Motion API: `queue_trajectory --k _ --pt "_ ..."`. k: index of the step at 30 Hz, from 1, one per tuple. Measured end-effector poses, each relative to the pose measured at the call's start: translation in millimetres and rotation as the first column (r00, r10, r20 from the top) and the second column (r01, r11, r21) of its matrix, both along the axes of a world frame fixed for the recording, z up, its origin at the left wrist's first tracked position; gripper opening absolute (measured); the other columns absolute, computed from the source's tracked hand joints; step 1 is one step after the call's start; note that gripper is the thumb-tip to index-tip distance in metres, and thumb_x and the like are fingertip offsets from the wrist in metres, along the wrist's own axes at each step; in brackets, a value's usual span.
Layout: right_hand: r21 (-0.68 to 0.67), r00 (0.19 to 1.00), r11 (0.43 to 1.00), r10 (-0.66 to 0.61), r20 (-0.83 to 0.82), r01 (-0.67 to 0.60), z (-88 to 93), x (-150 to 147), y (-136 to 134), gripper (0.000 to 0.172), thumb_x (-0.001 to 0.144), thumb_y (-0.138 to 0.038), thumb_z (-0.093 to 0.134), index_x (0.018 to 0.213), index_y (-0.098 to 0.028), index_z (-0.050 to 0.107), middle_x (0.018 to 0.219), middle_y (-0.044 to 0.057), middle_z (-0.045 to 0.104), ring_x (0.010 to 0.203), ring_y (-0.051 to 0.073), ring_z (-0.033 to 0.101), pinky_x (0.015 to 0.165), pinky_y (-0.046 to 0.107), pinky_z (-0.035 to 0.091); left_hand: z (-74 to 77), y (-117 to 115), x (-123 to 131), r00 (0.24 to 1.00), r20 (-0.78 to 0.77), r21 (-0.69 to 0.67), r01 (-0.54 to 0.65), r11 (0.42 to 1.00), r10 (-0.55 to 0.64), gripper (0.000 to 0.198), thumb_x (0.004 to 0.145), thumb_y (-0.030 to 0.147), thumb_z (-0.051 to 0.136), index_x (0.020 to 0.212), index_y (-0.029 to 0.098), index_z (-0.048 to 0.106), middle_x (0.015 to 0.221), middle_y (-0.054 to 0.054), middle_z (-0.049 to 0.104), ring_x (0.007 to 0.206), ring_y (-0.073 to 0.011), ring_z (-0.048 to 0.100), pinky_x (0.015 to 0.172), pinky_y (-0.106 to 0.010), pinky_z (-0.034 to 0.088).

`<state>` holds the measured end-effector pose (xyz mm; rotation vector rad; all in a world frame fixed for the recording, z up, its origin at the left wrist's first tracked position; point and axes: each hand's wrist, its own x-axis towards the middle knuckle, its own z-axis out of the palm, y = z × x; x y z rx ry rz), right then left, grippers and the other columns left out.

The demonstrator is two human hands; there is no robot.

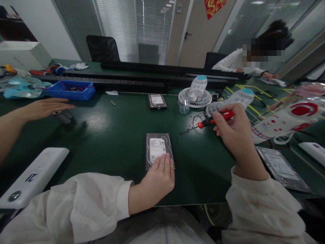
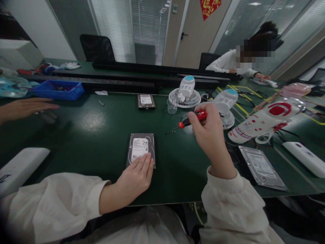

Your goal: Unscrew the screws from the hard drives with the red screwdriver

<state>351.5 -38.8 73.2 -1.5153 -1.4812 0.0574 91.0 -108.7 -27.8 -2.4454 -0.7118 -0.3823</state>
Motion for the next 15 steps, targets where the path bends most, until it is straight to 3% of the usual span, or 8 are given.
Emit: queue_trajectory --k 2,4,8,10,13,15 --pt "0.093 0.975 0.993 -0.091 0.201 0.074 5.1 -1.7 10.8 0.034 0.078 -0.040 0.083 0.094 -0.023 0.059 0.097 0.007 0.066 0.080 0.021 0.063 0.077 0.043 0.058 1.4 0.2 -0.2 1.000 -0.008 -0.022 0.002 1.000 -0.002 0.035 0.099 0.010 0.053 0.123 -0.002 0.075 0.127 -0.028 0.075 0.118 -0.0348 0.076 0.095 -0.043 0.064" --pt "0.166 0.946 0.983 -0.123 0.298 0.076 7.4 -6.5 17.7 0.037 0.073 -0.034 0.084 0.098 -0.023 0.058 0.101 0.007 0.067 0.087 0.023 0.064 0.084 0.046 0.058 3.1 0.8 -0.6 1.000 -0.026 -0.064 -0.004 0.998 0.003 0.036 0.100 0.011 0.053 0.126 -0.002 0.074 0.131 -0.028 0.073 0.121 -0.0351 0.075 0.094 -0.043 0.064" --pt "0.218 0.990 0.974 0.032 0.137 -0.062 6.0 -17.1 21.8 0.046 0.076 -0.033 0.078 0.114 -0.024 0.054 0.109 0.008 0.066 0.091 0.024 0.069 0.076 0.042 0.061 6.5 3.0 -1.8 0.996 -0.086 -0.136 -0.020 0.990 0.008 0.039 0.102 0.011 0.052 0.134 0.000 0.069 0.137 -0.028 0.070 0.124 -0.0341 0.073 0.096 -0.042 0.064" --pt "0.233 0.992 0.965 0.103 0.077 -0.119 5.1 -18.9 20.5 0.046 0.082 -0.036 0.073 0.119 -0.025 0.050 0.112 0.010 0.066 0.098 0.025 0.070 0.082 0.042 0.062 7.2 3.8 -2.4 0.995 -0.101 -0.150 -0.021 0.988 0.006 0.039 0.102 0.012 0.052 0.135 0.001 0.069 0.138 -0.026 0.070 0.125 -0.0336 0.072 0.097 -0.042 0.063" --pt "0.243 0.982 0.952 0.168 0.086 -0.184 4.6 -17.7 15.5 0.048 0.092 -0.040 0.066 0.131 -0.025 0.041 0.118 0.015 0.066 0.104 0.026 0.069 0.091 0.043 0.061 6.7 3.9 -2.8 0.994 -0.106 -0.159 -0.023 0.987 0.006 0.038 0.103 0.012 0.051 0.136 0.002 0.068 0.138 -0.025 0.071 0.125 -0.0329 0.072 0.099 -0.043 0.061" --pt "0.247 0.978 0.947 0.189 0.086 -0.205 4.2 -17.1 10.5 0.053 0.095 -0.043 0.063 0.136 -0.026 0.034 0.120 0.015 0.064 0.100 0.025 0.069 0.084 0.042 0.061 6.2 3.6 -2.4 0.995 -0.099 -0.163 -0.030 0.986 0.014 0.037 0.103 0.012 0.051 0.135 0.003 0.068 0.137 -0.025 0.071 0.124 -0.0326 0.072 0.100 -0.044 0.060"
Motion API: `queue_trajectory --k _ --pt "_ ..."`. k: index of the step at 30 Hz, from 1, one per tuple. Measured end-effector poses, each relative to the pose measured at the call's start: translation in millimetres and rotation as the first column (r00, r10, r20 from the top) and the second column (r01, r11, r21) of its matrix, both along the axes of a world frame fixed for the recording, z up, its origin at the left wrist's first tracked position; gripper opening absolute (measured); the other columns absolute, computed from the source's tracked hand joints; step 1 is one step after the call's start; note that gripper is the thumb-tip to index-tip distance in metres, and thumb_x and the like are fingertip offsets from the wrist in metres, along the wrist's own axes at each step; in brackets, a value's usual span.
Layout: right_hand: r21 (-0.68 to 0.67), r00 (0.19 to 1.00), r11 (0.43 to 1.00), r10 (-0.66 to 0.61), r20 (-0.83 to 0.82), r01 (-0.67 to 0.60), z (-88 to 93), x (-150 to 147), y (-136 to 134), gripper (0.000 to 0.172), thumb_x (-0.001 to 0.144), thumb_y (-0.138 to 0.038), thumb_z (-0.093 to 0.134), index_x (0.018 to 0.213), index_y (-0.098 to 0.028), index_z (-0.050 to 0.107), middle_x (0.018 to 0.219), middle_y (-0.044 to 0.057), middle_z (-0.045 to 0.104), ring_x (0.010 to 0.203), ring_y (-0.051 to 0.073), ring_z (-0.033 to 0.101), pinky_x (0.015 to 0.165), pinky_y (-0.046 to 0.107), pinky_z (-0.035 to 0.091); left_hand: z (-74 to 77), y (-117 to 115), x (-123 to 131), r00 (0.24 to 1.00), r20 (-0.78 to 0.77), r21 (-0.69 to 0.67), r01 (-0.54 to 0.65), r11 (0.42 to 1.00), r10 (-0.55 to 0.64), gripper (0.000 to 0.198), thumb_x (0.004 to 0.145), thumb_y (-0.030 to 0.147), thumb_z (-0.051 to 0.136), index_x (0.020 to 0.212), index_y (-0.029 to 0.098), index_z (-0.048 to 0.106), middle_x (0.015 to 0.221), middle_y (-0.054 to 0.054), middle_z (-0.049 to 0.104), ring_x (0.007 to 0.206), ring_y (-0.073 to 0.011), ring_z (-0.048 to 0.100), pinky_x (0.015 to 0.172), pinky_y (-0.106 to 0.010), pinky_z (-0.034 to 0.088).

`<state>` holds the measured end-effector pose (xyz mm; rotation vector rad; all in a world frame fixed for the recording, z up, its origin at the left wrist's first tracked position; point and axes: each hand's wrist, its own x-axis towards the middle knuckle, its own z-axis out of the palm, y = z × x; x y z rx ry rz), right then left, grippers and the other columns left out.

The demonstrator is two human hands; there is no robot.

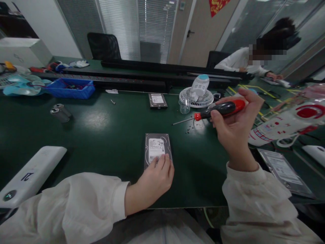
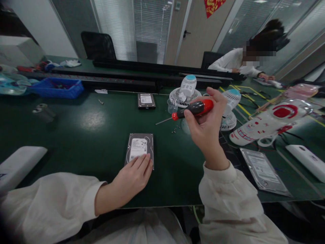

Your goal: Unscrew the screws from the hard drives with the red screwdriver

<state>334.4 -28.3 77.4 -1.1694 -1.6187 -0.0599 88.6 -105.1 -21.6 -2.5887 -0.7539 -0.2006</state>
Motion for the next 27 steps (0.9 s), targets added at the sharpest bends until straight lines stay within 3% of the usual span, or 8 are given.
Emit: queue_trajectory --k 4,8,12,27 --pt "-0.055 0.999 0.998 0.033 -0.034 -0.034 -2.9 -3.4 -9.3 0.050 0.096 -0.051 0.058 0.131 -0.032 0.028 0.118 0.012 0.063 0.085 0.023 0.068 0.067 0.041 0.059 1.6 1.3 1.7 0.999 0.033 -0.021 -0.022 1.000 0.023 0.032 0.104 0.013 0.049 0.127 0.007 0.071 0.135 -0.022 0.072 0.122 -0.0318 0.071 0.098 -0.044 0.059" --pt "-0.005 0.991 0.994 0.113 0.070 -0.113 -9.9 -6.7 -9.6 0.039 0.096 -0.045 0.058 0.124 -0.034 0.032 0.116 0.009 0.059 0.097 0.025 0.068 0.080 0.045 0.059 4.6 6.1 1.9 0.999 0.042 -0.049 -0.006 0.999 0.008 0.027 0.105 0.015 0.049 0.119 0.009 0.071 0.140 -0.022 0.069 0.118 -0.0318 0.071 0.094 -0.045 0.058" --pt "0.087 0.965 0.978 0.171 0.200 -0.191 -17.8 -6.7 -5.2 0.044 0.094 -0.034 0.060 0.129 -0.035 0.033 0.116 0.007 0.054 0.103 0.025 0.066 0.088 0.049 0.058 4.0 10.5 1.4 0.999 0.047 -0.061 0.016 0.998 -0.014 0.027 0.105 0.017 0.047 0.120 0.008 0.068 0.144 -0.025 0.066 0.117 -0.0319 0.069 0.096 -0.047 0.056" --pt "0.110 0.951 0.968 0.194 0.242 -0.226 -20.8 -7.0 -3.2 0.050 0.093 -0.029 0.061 0.135 -0.036 0.034 0.121 0.007 0.052 0.100 0.024 0.065 0.087 0.047 0.059 3.1 15.2 1.4 0.999 0.032 -0.121 0.028 0.992 -0.024 0.026 0.105 0.021 0.047 0.121 0.007 0.062 0.149 -0.029 0.060 0.115 -0.0338 0.066 0.097 -0.048 0.049"
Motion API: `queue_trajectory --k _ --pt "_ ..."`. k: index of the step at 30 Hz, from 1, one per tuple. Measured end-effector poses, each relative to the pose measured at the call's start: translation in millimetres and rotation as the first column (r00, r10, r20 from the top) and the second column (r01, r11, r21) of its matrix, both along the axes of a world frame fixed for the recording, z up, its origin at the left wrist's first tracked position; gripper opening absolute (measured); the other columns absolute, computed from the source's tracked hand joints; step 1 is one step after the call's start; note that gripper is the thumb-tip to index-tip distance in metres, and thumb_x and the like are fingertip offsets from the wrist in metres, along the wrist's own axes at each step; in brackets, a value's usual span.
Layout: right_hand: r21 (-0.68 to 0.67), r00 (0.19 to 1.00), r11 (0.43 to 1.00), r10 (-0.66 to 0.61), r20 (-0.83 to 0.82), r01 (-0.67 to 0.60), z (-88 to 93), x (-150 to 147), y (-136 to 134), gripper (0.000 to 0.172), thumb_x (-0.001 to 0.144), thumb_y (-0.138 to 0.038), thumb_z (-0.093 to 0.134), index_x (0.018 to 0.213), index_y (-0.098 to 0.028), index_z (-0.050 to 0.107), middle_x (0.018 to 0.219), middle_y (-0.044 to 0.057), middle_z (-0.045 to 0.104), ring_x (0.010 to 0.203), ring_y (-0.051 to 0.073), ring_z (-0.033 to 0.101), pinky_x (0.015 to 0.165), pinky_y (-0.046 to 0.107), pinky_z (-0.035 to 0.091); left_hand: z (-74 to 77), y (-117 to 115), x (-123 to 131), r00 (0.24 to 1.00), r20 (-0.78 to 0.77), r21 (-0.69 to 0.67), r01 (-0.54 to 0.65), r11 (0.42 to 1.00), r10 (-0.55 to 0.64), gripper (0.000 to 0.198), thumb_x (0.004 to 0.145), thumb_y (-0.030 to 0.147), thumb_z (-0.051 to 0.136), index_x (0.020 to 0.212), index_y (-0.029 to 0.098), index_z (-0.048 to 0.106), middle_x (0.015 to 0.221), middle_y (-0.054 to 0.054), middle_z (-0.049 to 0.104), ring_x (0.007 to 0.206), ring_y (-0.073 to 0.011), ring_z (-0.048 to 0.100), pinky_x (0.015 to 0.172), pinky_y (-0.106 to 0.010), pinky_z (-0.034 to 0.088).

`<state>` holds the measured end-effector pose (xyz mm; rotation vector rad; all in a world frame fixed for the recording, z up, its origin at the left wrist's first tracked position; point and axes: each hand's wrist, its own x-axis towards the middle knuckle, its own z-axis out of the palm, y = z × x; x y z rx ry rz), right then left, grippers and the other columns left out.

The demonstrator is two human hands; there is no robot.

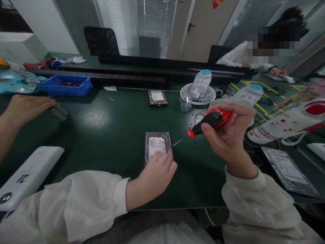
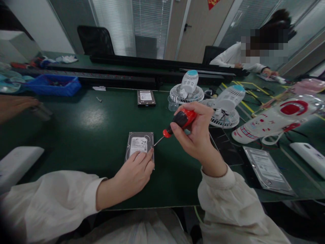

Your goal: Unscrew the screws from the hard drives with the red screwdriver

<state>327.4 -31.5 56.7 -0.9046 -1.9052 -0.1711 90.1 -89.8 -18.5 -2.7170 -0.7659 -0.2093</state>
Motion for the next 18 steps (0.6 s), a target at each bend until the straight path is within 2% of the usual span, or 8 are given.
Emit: queue_trajectory --k 6,11,15,18 --pt "-0.031 0.999 0.999 -0.032 0.003 0.032 -2.0 0.4 1.5 0.048 0.094 -0.036 0.061 0.132 -0.035 0.032 0.121 0.008 0.054 0.100 0.024 0.066 0.084 0.047 0.059 1.1 0.7 -0.1 1.000 0.004 -0.006 -0.001 1.000 0.001 0.028 0.105 0.023 0.049 0.124 0.007 0.062 0.147 -0.028 0.061 0.117 -0.0337 0.065 0.094 -0.046 0.048" --pt "-0.023 0.998 0.998 -0.053 0.017 0.053 0.9 1.6 1.0 0.052 0.091 -0.036 0.065 0.133 -0.033 0.035 0.121 0.008 0.056 0.099 0.024 0.067 0.084 0.047 0.059 -1.2 1.2 -0.1 0.999 0.035 0.026 0.004 1.000 -0.005 0.024 0.105 0.023 0.046 0.117 0.009 0.062 0.145 -0.028 0.063 0.117 -0.0343 0.065 0.091 -0.046 0.048" --pt "-0.010 0.953 0.978 -0.199 0.227 0.207 20.6 -3.9 -7.5 0.058 0.088 -0.042 0.068 0.138 -0.027 0.043 0.124 0.011 0.065 0.107 0.029 0.069 0.088 0.049 0.058 -0.7 1.5 -0.1 0.999 0.040 0.036 0.004 0.999 -0.006 0.021 0.105 0.022 0.047 0.112 0.010 0.062 0.145 -0.027 0.063 0.114 -0.0334 0.067 0.089 -0.045 0.048" --pt "0.027 0.887 0.964 -0.255 0.385 0.265 39.7 -15.6 -14.6 0.055 0.091 -0.045 0.063 0.140 -0.022 0.051 0.115 0.012 0.072 0.092 0.028 0.072 0.072 0.040 0.054 0.2 1.3 -0.5 0.999 0.044 0.048 0.008 0.999 -0.010 0.021 0.105 0.022 0.045 0.111 0.010 0.061 0.145 -0.028 0.064 0.114 -0.0334 0.067 0.090 -0.045 0.047"
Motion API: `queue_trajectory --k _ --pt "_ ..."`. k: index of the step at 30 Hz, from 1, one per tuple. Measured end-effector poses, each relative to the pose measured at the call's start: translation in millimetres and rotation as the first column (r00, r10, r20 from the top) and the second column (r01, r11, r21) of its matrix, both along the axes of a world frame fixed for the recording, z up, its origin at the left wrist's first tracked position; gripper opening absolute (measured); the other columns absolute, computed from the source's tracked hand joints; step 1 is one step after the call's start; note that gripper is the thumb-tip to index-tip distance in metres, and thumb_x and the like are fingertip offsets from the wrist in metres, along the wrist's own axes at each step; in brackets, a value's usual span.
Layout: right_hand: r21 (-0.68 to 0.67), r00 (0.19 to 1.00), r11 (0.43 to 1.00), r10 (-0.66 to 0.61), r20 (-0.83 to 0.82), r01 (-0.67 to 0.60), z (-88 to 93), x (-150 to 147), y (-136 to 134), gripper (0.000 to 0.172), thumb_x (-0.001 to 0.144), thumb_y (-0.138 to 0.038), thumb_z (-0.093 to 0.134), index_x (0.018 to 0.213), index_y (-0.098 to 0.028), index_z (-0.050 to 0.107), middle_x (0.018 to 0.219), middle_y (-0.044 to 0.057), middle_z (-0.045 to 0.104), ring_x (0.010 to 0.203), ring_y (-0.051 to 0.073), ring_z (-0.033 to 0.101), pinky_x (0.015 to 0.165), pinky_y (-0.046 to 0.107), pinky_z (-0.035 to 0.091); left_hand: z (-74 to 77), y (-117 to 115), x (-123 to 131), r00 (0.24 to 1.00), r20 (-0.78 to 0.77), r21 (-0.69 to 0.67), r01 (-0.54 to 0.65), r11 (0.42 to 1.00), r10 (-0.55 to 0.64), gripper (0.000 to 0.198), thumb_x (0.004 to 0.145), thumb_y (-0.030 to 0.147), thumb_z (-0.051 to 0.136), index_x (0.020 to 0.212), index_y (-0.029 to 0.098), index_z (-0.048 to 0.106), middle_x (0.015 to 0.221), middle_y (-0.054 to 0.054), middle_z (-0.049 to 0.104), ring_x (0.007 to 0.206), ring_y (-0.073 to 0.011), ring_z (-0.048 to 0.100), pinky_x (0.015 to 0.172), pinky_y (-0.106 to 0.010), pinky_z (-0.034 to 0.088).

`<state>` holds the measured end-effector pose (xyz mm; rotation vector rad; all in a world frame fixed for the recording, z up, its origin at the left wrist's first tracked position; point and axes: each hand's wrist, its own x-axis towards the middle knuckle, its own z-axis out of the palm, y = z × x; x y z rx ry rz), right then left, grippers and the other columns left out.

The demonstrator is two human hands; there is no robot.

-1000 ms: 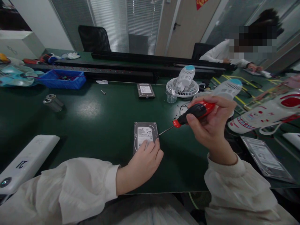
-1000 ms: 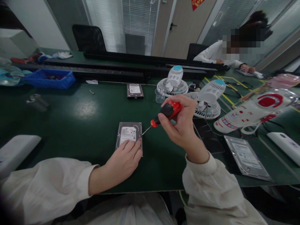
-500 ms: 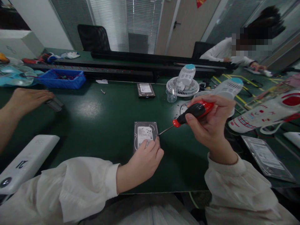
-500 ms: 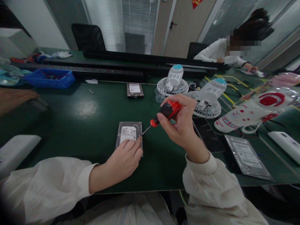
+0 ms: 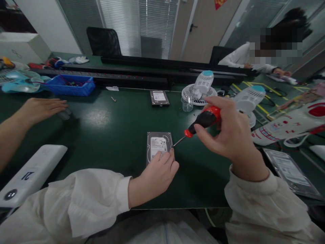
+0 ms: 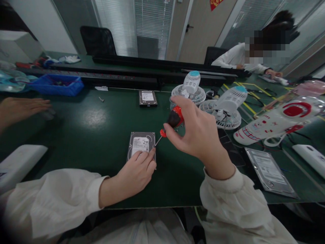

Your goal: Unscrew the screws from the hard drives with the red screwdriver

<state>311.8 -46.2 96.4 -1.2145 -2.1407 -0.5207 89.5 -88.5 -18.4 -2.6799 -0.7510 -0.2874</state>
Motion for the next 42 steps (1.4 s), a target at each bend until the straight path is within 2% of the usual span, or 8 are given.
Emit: queue_trajectory --k 7,11,14,21,25,30,37,42 --pt "0.020 0.994 0.994 -0.104 0.033 0.103 19.5 -22.8 11.6 0.047 0.095 -0.066 0.057 0.091 -0.020 0.068 0.063 0.001 0.059 0.055 0.015 0.051 0.057 0.030 0.032 0.9 -0.1 0.0 1.000 -0.004 -0.002 0.003 1.000 -0.003 0.020 0.105 0.021 0.046 0.111 0.010 0.061 0.143 -0.028 0.065 0.115 -0.0334 0.067 0.091 -0.045 0.047" --pt "-0.097 0.994 0.989 0.113 -0.002 -0.112 28.8 -24.9 15.7 0.022 0.094 -0.037 0.058 0.103 -0.020 0.068 0.073 0.001 0.065 0.059 0.014 0.054 0.059 0.030 0.037 1.1 -0.1 0.3 1.000 -0.002 -0.009 -0.004 1.000 0.004 0.018 0.104 0.021 0.048 0.109 0.011 0.062 0.143 -0.027 0.065 0.114 -0.0324 0.067 0.093 -0.045 0.047" --pt "-0.170 0.980 0.965 0.201 -0.010 -0.200 33.2 -24.8 13.0 0.036 0.089 -0.024 0.051 0.122 -0.018 0.065 0.088 0.004 0.071 0.068 0.017 0.061 0.064 0.032 0.041 1.5 -0.1 0.4 1.000 -0.004 -0.003 -0.005 1.000 0.005 0.018 0.104 0.022 0.049 0.109 0.011 0.062 0.144 -0.027 0.065 0.113 -0.0321 0.068 0.092 -0.045 0.048" --pt "-0.067 0.999 0.997 -0.037 0.036 0.039 26.9 -24.3 16.1 0.036 0.093 -0.054 0.066 0.101 -0.019 0.070 0.065 0.002 0.059 0.059 0.018 0.054 0.061 0.032 0.034 2.7 -4.8 1.5 1.000 -0.009 0.057 -0.025 0.998 0.025 0.024 0.104 0.020 0.048 0.112 0.009 0.068 0.142 -0.026 0.068 0.114 -0.0317 0.069 0.092 -0.045 0.050" --pt "-0.169 0.990 0.975 0.142 -0.021 -0.143 31.2 -21.8 16.7 0.027 0.093 -0.035 0.062 0.115 -0.019 0.068 0.080 0.003 0.068 0.065 0.017 0.058 0.063 0.031 0.040 4.8 -24.3 -0.5 0.999 -0.025 0.101 -0.044 0.994 0.046 0.035 0.105 0.016 0.045 0.128 0.006 0.069 0.141 -0.022 0.070 0.115 -0.0296 0.069 0.097 -0.045 0.051" --pt "-0.277 0.934 0.892 0.333 -0.131 -0.356 38.4 -16.6 14.2 0.038 0.090 -0.022 0.055 0.127 -0.020 0.066 0.112 0.007 0.073 0.087 0.020 0.067 0.077 0.035 0.050 1.2 -51.9 -4.4 0.979 0.046 0.048 0.194 0.980 -0.197 0.039 0.107 0.021 0.044 0.134 0.009 0.069 0.140 -0.015 0.071 0.124 -0.0268 0.065 0.105 -0.043 0.048" --pt "-0.218 0.964 0.941 0.236 -0.126 -0.259 33.4 -17.5 19.3 0.030 0.096 -0.040 0.065 0.117 -0.019 0.072 0.087 0.003 0.071 0.068 0.016 0.060 0.066 0.031 0.044 -4.3 -54.5 -2.4 0.989 0.080 -0.010 0.124 0.992 -0.122 0.054 0.108 0.043 0.044 0.138 0.003 0.066 0.145 -0.021 0.067 0.137 -0.0345 0.059 0.114 -0.050 0.042" --pt "-0.215 0.951 0.936 0.239 -0.198 -0.280 29.8 -18.1 21.0 0.025 0.092 -0.029 0.064 0.113 -0.019 0.071 0.083 0.001 0.070 0.065 0.014 0.059 0.064 0.030 0.045 -3.9 -53.2 -1.5 0.988 0.066 -0.026 0.139 0.990 -0.137 0.053 0.108 0.043 0.045 0.138 0.005 0.066 0.144 -0.021 0.068 0.135 -0.0337 0.061 0.112 -0.050 0.044"
